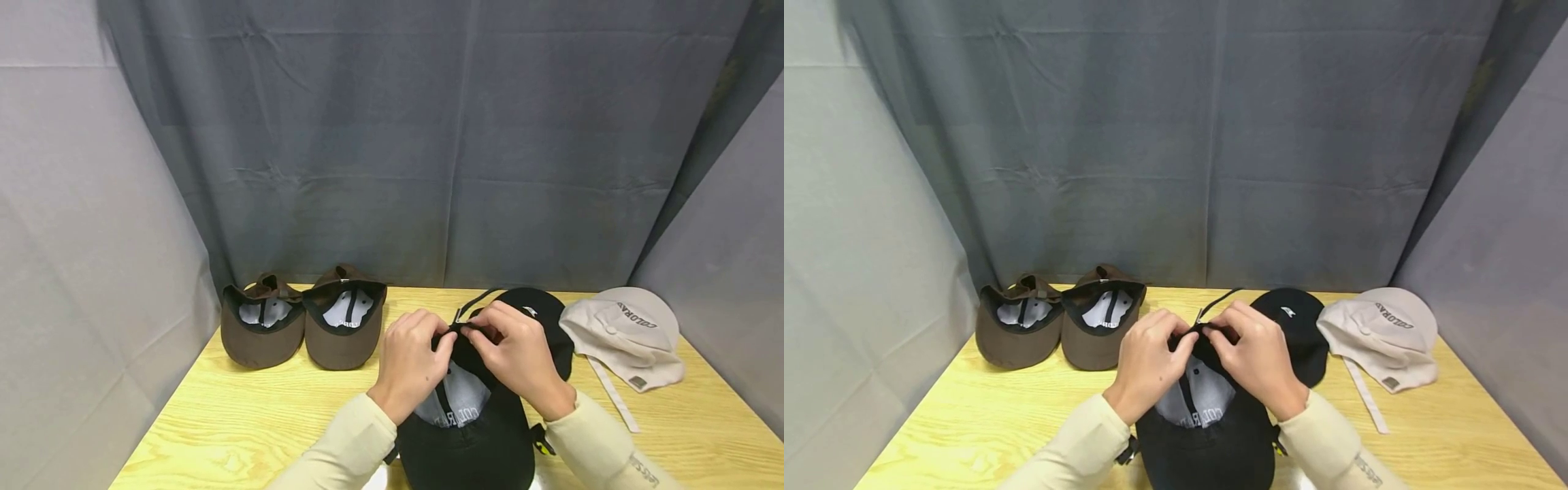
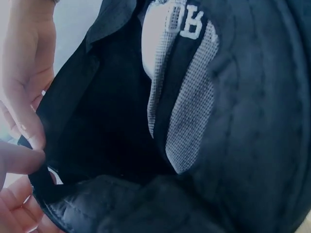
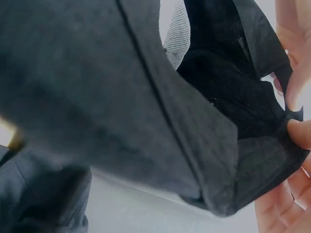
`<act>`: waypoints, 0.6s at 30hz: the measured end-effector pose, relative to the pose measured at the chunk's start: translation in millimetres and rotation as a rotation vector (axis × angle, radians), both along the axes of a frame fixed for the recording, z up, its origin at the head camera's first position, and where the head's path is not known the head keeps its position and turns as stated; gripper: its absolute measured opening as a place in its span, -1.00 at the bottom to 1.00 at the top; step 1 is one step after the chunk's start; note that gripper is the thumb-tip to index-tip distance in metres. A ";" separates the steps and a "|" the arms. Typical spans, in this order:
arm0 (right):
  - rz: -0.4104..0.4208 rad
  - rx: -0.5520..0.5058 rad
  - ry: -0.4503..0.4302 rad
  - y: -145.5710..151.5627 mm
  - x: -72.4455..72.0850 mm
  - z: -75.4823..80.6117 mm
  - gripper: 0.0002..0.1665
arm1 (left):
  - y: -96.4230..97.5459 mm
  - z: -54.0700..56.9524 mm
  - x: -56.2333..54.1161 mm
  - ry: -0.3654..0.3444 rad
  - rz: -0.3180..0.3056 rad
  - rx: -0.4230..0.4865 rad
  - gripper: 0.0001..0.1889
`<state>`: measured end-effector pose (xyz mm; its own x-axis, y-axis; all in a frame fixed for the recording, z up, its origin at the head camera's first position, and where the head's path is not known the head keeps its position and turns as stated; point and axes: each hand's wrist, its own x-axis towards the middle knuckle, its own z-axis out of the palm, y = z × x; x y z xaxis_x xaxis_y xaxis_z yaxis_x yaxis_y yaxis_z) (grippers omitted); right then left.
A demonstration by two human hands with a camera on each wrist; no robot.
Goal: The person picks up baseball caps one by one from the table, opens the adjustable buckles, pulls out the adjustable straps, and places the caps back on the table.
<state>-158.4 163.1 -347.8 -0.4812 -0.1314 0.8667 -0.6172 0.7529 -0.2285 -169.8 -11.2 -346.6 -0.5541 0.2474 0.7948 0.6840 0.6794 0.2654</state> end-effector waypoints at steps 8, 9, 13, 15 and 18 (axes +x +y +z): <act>-0.044 -0.019 0.017 0.1 -0.7 -1.3 -0.73 | -3.2 -1.3 1.2 0.022 -0.016 -0.017 -0.83; -0.054 -0.025 0.019 0.6 -1.0 -1.1 -0.72 | -3.8 -1.5 1.5 0.024 -0.018 -0.016 -0.83; -0.070 -0.040 0.012 3.2 -1.9 -0.5 -0.71 | -5.6 -2.3 2.8 0.025 -0.020 -0.019 -0.84; -0.070 -0.030 -0.002 4.3 -1.9 -0.5 -0.70 | -5.9 -2.6 3.0 0.018 -0.016 -0.023 -0.85; -0.059 -0.020 -0.028 5.0 -1.5 -1.1 -0.69 | -5.7 -3.2 2.8 0.002 -0.007 -0.029 -0.88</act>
<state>-160.0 168.1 -348.9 -0.5121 -0.0846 0.8548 -0.5651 0.7827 -0.2610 -167.0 -16.9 -349.7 -0.5511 0.2741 0.7881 0.6891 0.6822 0.2446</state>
